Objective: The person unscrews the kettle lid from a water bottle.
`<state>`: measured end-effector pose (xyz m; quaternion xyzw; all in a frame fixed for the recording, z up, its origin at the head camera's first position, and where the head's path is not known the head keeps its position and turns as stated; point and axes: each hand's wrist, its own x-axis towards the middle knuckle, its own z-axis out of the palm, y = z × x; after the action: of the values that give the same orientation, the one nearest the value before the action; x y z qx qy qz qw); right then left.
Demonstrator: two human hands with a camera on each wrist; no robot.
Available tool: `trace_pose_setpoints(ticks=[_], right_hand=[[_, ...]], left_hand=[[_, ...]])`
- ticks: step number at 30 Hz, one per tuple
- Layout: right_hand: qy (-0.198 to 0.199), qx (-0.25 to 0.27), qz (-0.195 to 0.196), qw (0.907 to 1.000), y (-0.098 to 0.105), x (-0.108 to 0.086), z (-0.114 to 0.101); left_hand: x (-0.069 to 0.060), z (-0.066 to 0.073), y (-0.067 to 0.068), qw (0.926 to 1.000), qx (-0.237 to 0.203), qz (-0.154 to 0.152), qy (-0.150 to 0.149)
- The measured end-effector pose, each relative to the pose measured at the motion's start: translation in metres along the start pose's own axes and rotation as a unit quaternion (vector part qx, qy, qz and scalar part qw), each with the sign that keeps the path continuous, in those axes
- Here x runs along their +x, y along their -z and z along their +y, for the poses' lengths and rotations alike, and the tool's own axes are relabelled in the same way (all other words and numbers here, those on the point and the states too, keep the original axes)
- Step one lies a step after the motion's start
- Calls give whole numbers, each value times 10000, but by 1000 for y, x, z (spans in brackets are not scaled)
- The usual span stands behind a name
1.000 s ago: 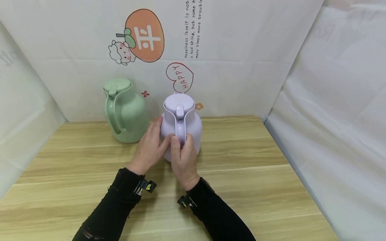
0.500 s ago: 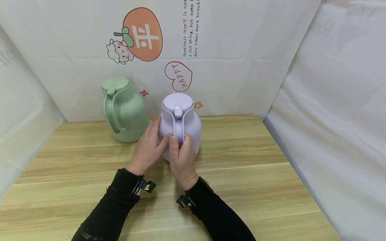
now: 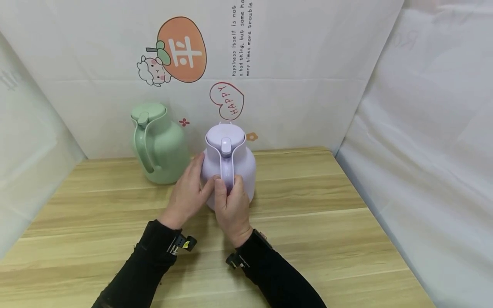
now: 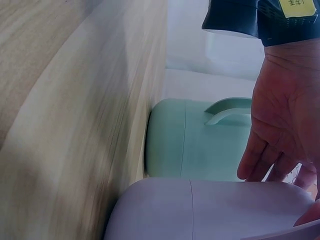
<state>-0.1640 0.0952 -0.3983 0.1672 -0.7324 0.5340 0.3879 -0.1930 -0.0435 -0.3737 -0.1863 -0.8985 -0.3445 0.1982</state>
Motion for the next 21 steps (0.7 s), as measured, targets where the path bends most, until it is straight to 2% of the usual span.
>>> trace_pose_setpoints(ticks=[4,7,10,14,17,21], right_hand=[[28,-34,8,10000,0,0,-1],[35,63,-58,10000,1,0,0],[26,157,-124,9998,1,0,0],[-27,38,-75,10000,2,0,1],[-53,-30,-25,10000,1,0,0],[-47,-70,-17,10000,1,0,-1]], left_hand=[[0,0,1,9998,-53,122,-180],[1,-1,3,9996,-108,84,-236],[2,-3,4,9997,-167,-28,-179],[6,-2,9,9997,-201,-80,-83],[11,0,16,9997,-220,-2,-57],[22,6,27,9986,-290,347,-267]])
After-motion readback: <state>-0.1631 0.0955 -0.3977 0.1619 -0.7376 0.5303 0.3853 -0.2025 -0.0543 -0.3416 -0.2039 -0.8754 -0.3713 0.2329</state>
